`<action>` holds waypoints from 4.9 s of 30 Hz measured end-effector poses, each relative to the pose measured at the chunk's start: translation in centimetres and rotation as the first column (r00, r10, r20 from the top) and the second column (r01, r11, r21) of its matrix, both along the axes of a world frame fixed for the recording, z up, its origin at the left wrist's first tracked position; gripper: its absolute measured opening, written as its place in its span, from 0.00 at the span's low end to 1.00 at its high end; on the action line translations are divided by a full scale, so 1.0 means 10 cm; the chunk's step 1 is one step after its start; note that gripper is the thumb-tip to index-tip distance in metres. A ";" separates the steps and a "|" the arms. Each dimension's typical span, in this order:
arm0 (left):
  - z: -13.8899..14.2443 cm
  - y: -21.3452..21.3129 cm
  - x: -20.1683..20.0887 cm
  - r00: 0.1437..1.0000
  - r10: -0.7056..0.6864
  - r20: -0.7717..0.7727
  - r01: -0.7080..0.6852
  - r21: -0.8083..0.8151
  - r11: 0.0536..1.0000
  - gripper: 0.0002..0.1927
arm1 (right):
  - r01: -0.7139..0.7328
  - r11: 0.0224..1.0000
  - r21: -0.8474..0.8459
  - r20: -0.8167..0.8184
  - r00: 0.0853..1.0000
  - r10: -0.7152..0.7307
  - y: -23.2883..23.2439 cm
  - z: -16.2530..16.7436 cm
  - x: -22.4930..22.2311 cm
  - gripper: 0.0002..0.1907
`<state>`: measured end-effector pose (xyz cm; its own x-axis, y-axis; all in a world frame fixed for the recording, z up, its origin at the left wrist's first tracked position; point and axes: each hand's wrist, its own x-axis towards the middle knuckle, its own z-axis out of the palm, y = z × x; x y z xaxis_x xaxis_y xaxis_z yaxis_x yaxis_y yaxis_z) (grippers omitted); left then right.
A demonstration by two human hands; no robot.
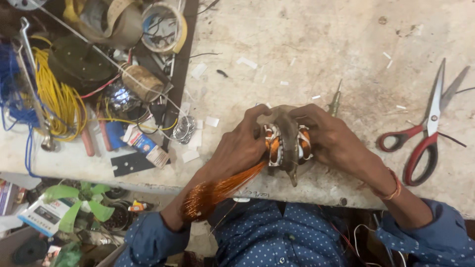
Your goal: The person winds copper wire around a motor stator, secures the winding with white string, and trims the excess string with scissors. The person then places a pre-wound copper coil into the stator slots and secures it with a small white insulating strip.
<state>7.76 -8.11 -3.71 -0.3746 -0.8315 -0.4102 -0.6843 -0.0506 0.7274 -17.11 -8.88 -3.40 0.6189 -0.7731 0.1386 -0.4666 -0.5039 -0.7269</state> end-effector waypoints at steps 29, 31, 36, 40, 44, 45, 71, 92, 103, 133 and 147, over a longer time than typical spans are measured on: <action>-0.06 0.07 0.00 0.990 -0.125 -0.072 0.077 -0.465 0.882 0.09 | 0.050 0.992 -0.113 -0.074 0.996 -0.059 0.06 0.00 0.05 0.14; -0.06 0.05 0.03 0.973 -0.225 -0.042 0.156 -0.596 0.788 0.06 | 0.086 0.989 -0.121 -0.080 0.992 -0.096 0.09 0.00 0.05 0.20; 0.02 -0.03 0.04 0.967 -0.254 0.031 0.227 -0.561 0.796 0.05 | 0.089 0.993 -0.077 -0.040 0.995 -0.092 0.09 0.04 0.08 0.20; 0.05 0.08 -0.02 0.987 -0.162 -0.020 0.125 -0.548 0.827 0.09 | 0.085 0.995 -0.054 -0.076 0.993 -0.089 0.09 0.08 0.11 0.18; 0.05 0.17 0.02 0.987 -0.131 -0.091 0.058 -0.565 0.823 0.19 | 0.057 0.995 -0.079 -0.111 0.992 -0.065 0.09 0.09 0.13 0.15; 0.05 0.18 0.03 0.986 -0.130 -0.103 0.049 -0.567 0.822 0.21 | 0.053 0.994 -0.097 -0.118 0.991 -0.064 0.08 0.08 0.13 0.16; 0.05 0.02 0.02 0.977 -0.211 -0.035 0.152 -0.581 0.799 0.13 | 0.117 0.979 -0.168 -0.104 0.985 -0.136 0.16 0.01 0.13 0.14; 0.06 0.04 0.00 0.980 -0.197 0.028 0.177 -0.573 0.800 0.08 | 0.178 0.980 -0.084 -0.021 0.983 -0.181 0.20 0.02 0.13 0.21; -0.04 0.17 0.02 0.989 -0.131 -0.064 0.063 -0.620 0.782 0.12 | 0.094 0.985 -0.148 -0.047 0.994 -0.102 0.14 -0.02 0.11 0.14; 0.19 0.27 0.05 0.982 -0.188 -0.026 0.128 -0.644 0.754 0.10 | 0.237 0.635 0.736 0.335 0.687 -0.645 0.26 -0.42 -0.03 0.30; 0.13 0.18 -0.04 0.973 -0.213 0.089 0.215 -0.687 0.694 0.07 | 0.388 0.914 0.119 0.116 0.909 -0.401 0.27 -0.40 0.02 0.19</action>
<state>7.39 -6.34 -2.37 -0.5782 -0.7793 0.2416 -0.6152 0.6109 0.4983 -16.94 -6.17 -7.44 0.2414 -0.9634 0.1165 -0.5081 -0.2278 -0.8306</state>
